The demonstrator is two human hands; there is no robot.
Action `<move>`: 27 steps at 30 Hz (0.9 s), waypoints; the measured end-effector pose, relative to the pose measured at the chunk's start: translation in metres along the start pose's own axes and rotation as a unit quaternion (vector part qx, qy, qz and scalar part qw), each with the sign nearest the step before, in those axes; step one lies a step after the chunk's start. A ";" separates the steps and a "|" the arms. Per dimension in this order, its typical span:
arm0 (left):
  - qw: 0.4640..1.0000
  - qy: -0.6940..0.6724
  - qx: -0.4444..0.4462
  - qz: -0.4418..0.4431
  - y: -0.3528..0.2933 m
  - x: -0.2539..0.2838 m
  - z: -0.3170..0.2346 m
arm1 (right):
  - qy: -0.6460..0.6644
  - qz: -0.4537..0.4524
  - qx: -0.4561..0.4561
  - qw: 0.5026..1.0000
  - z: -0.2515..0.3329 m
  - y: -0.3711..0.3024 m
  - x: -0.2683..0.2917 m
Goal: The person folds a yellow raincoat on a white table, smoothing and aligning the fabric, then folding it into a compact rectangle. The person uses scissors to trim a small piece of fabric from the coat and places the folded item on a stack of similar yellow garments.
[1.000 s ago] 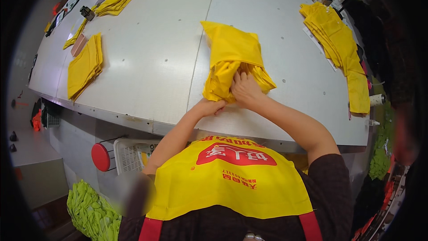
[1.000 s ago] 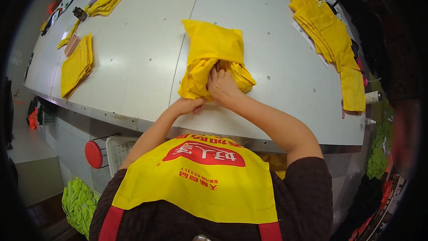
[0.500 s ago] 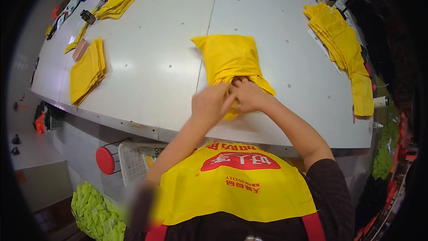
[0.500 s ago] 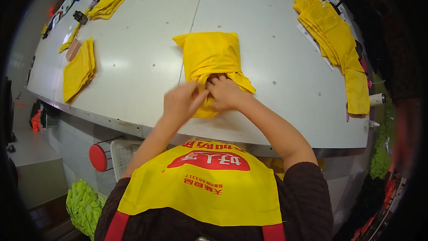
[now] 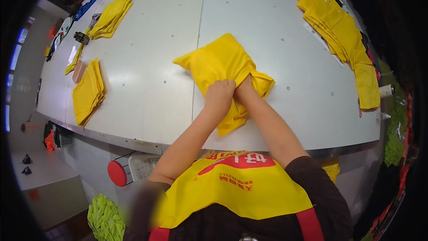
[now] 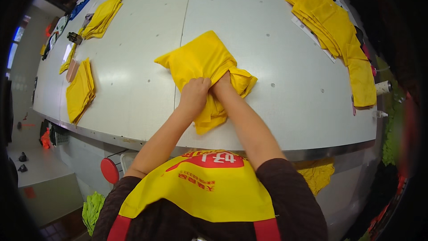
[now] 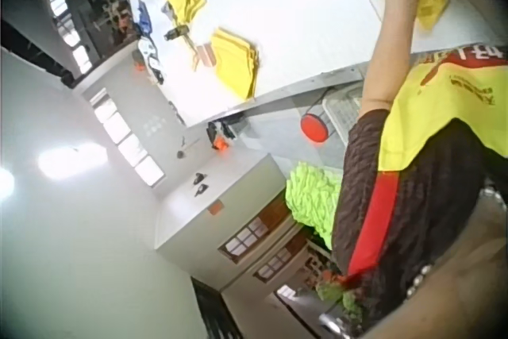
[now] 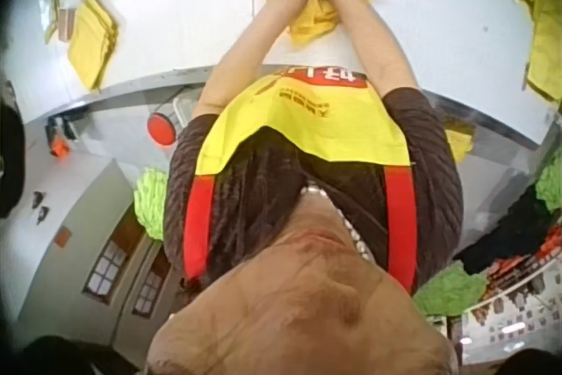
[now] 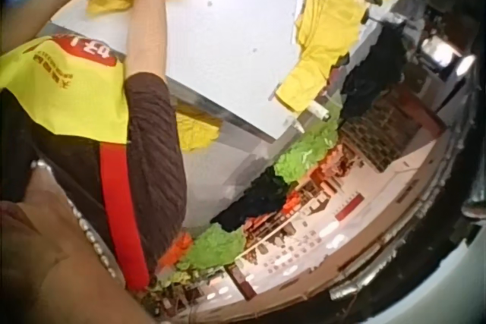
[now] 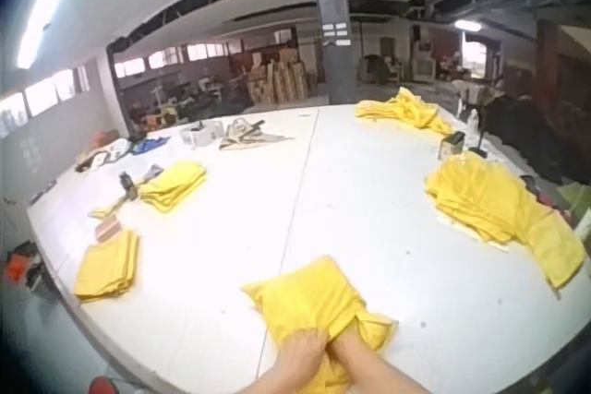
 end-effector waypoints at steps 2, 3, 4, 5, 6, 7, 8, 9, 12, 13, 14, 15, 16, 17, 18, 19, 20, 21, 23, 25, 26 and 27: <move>1.000 -0.011 0.014 -0.016 -0.004 0.005 0.007 | 0.021 0.079 -0.044 0.996 -0.001 0.016 -0.016; 0.999 -0.018 0.020 -0.039 -0.004 0.012 0.010 | 0.029 0.019 -0.036 0.999 0.004 0.022 -0.009; 0.997 -0.028 0.027 -0.067 -0.001 0.019 0.014 | 0.033 -0.043 -0.027 0.998 0.005 0.030 -0.001; 0.995 -0.027 0.025 -0.089 0.000 0.025 0.014 | 0.036 -0.104 -0.016 0.994 0.006 0.035 0.007; 0.993 -0.027 0.022 -0.110 0.000 0.032 0.014 | 0.041 -0.148 -0.010 0.988 0.007 0.039 0.011; 0.991 -0.026 0.024 -0.128 -0.002 0.037 0.016 | 0.044 -0.163 -0.003 0.986 0.011 0.039 0.013; 0.992 -0.037 0.027 -0.121 -0.001 0.034 0.019 | 0.046 -0.175 0.003 0.984 0.014 0.044 0.014; 0.992 -0.048 0.030 -0.114 0.000 0.030 0.021 | 0.047 -0.167 0.004 0.985 0.013 0.052 0.012; 0.993 -0.088 0.014 -0.072 -0.001 0.018 0.020 | 0.052 -0.141 0.006 0.989 0.014 0.069 0.007; 0.993 -0.103 0.007 -0.056 -0.003 0.014 0.019 | 0.054 -0.133 0.007 0.990 0.015 0.074 0.004; 0.992 -0.108 0.015 -0.055 -0.005 0.013 0.021 | 0.052 -0.128 0.009 0.990 0.015 0.078 0.002; 0.992 -0.114 0.023 -0.055 -0.007 0.012 0.023 | 0.055 -0.120 0.010 0.991 0.017 0.080 0.000; 0.991 -0.119 0.027 -0.060 -0.005 0.015 0.024 | 0.053 -0.117 0.012 0.992 0.016 0.084 0.000; 0.991 -0.116 0.039 -0.062 -0.003 0.018 0.026 | 0.051 -0.116 0.013 0.992 0.015 0.085 0.000; 0.990 -0.113 0.050 -0.064 -0.001 0.023 0.026 | 0.050 -0.114 0.014 0.992 0.013 0.083 -0.001; 0.990 -0.110 0.061 -0.069 0.002 0.027 0.029 | 0.050 -0.116 0.014 0.992 0.009 0.079 0.001; 0.988 -0.112 0.071 -0.080 0.002 0.028 0.034 | 0.052 -0.115 0.018 0.992 0.009 0.076 0.000; 0.986 -0.114 0.081 -0.090 0.002 0.029 0.038 | 0.050 -0.114 0.023 0.992 0.009 0.074 0.000; 0.985 -0.112 0.085 -0.102 0.001 0.030 0.041 | 0.052 -0.110 0.028 0.992 0.010 0.066 0.000; 0.986 -0.097 0.075 -0.113 0.005 0.036 0.041 | 0.055 -0.111 0.040 0.991 0.018 0.063 0.003; 0.988 -0.098 0.065 -0.102 0.008 0.033 0.043 | 0.057 -0.111 0.046 0.991 0.023 0.062 0.003; 0.989 -0.099 0.055 -0.091 0.009 0.031 0.045 | 0.060 -0.110 0.056 0.991 0.029 0.060 0.004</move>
Point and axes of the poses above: each hand's wrist, its own y-axis towards the middle knuckle, its own x-axis out of the back of the hand, z = x × y, the point moved 10 cm from there along y, towards the middle knuckle
